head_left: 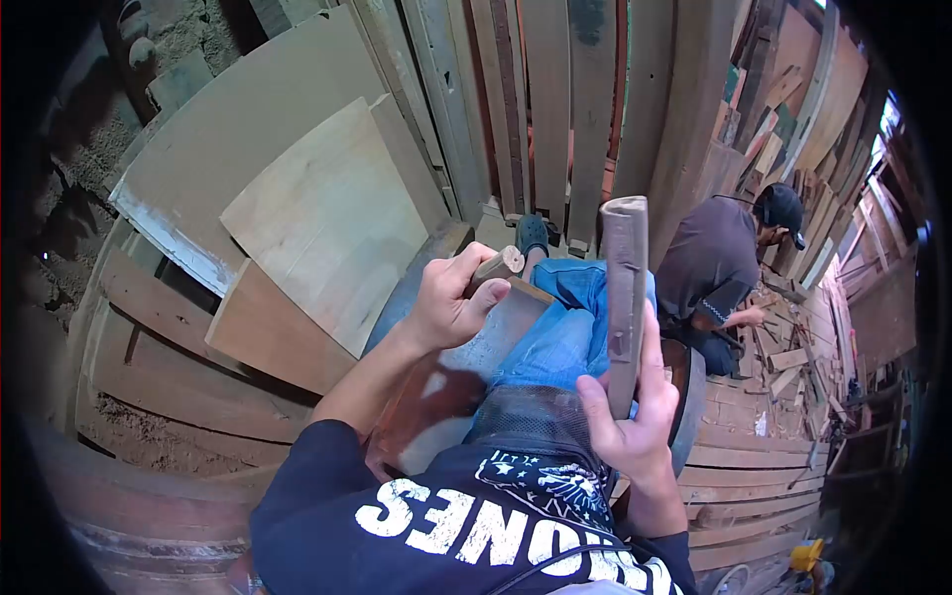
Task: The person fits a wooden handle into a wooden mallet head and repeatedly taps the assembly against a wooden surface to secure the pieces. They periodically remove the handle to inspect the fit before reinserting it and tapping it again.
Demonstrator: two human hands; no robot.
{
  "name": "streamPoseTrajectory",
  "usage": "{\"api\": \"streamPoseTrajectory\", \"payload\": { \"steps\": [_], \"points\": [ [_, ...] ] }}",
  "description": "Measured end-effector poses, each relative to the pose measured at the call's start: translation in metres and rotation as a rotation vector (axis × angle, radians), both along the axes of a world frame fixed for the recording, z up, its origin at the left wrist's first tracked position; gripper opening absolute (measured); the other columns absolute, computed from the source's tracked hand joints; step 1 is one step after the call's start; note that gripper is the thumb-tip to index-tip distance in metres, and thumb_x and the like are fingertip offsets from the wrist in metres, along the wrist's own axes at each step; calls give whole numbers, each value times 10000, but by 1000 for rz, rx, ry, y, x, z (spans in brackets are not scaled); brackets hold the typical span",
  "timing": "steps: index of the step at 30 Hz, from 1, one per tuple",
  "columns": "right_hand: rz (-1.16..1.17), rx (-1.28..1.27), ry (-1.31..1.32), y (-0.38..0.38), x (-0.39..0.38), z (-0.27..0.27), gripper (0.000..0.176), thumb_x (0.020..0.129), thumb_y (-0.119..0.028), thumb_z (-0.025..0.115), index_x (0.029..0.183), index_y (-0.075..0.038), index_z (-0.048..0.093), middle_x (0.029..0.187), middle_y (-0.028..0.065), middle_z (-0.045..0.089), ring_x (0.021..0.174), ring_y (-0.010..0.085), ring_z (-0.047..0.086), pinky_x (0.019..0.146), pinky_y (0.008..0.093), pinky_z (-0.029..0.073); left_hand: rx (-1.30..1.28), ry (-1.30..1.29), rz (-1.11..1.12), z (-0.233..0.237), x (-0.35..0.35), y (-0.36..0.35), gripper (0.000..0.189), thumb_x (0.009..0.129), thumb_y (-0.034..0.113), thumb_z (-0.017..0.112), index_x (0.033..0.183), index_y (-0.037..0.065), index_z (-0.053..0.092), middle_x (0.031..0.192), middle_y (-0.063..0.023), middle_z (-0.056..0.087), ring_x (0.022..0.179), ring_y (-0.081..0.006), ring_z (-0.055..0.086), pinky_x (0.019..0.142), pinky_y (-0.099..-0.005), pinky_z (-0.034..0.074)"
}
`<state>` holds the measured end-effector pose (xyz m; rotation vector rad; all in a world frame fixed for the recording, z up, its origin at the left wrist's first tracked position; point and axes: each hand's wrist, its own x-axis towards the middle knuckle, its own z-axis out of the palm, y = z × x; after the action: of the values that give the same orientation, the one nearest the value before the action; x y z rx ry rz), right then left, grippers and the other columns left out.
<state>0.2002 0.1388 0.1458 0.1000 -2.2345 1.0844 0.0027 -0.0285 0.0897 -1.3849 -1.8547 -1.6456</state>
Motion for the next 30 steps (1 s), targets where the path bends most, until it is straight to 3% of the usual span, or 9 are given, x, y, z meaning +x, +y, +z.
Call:
{"api": "streamPoseTrajectory", "payload": {
  "steps": [3, 6, 9, 11, 13, 15, 18, 23, 30],
  "points": [
    [81, 326, -228, 1, 0, 4, 799, 807, -69, 739, 1476, 59, 322, 838, 159, 704, 667, 234, 692, 650, 297, 526, -22, 30, 37, 9, 4, -1, 274, 936, 290, 659, 987, 27, 606, 645, -94, 574, 529, -227, 578, 516, -319, 437],
    [21, 182, -60, -1, -1, 4, 793, 808, -61, 727, 1477, 61, 318, 804, 141, 696, 653, 207, 682, 635, 282, 519, -16, -9, 12, 3, 1, -2, 275, 936, 292, 658, 985, 28, 603, 646, -97, 574, 529, -237, 578, 517, -322, 438],
    [-22, -26, -8, -2, 4, 6, 798, 813, -70, 739, 1458, 109, 305, 969, 215, 720, 752, 219, 728, 640, 301, 549, 2, -4, 23, 0, 0, -1, 268, 933, 284, 661, 979, 28, 597, 645, -98, 575, 536, -240, 581, 520, -324, 441],
    [-58, -148, 23, -1, 4, -4, 790, 817, -83, 741, 1461, 86, 316, 911, 209, 711, 681, 233, 713, 612, 313, 543, -6, -3, 22, 1, 0, 0, 264, 932, 279, 662, 978, 28, 595, 646, -96, 576, 540, -237, 585, 522, -323, 443],
    [-20, 59, -8, 2, -4, -3, 797, 817, -90, 743, 1466, 76, 311, 876, 200, 709, 655, 250, 706, 599, 324, 542, -2, -35, 5, 1, 1, -1, 270, 932, 282, 664, 976, 25, 596, 650, -95, 582, 547, -226, 590, 528, -318, 448],
    [15, 249, -276, -4, -4, 2, 816, 814, -105, 744, 1478, 57, 298, 808, 177, 711, 654, 299, 708, 602, 347, 553, -13, -18, 20, 5, 3, -2, 275, 933, 287, 664, 975, 23, 596, 652, -94, 582, 547, -222, 591, 528, -316, 449],
    [-9, 184, -89, -5, -8, 0, 816, 811, -95, 742, 1478, 58, 298, 765, 148, 717, 656, 296, 716, 606, 343, 556, -1, 7, 31, 3, 1, -1, 296, 939, 307, 659, 971, 19, 595, 652, -91, 576, 541, -211, 579, 524, -311, 446],
    [3, 51, -84, -3, -2, 6, 763, 814, -88, 750, 1441, 83, 349, 1036, 225, 709, 849, 271, 738, 725, 314, 571, 10, -26, 12, 0, 0, -1, 302, 948, 319, 645, 977, 23, 594, 645, -88, 560, 536, -202, 559, 522, -306, 436],
    [48, 52, -66, -3, -4, 6, 758, 821, -89, 744, 1443, 81, 346, 1023, 220, 713, 852, 272, 738, 739, 316, 567, 0, -13, 18, 0, 0, -1, 272, 941, 289, 655, 976, 26, 594, 639, -84, 555, 538, -203, 565, 523, -305, 436]
  ]
}}
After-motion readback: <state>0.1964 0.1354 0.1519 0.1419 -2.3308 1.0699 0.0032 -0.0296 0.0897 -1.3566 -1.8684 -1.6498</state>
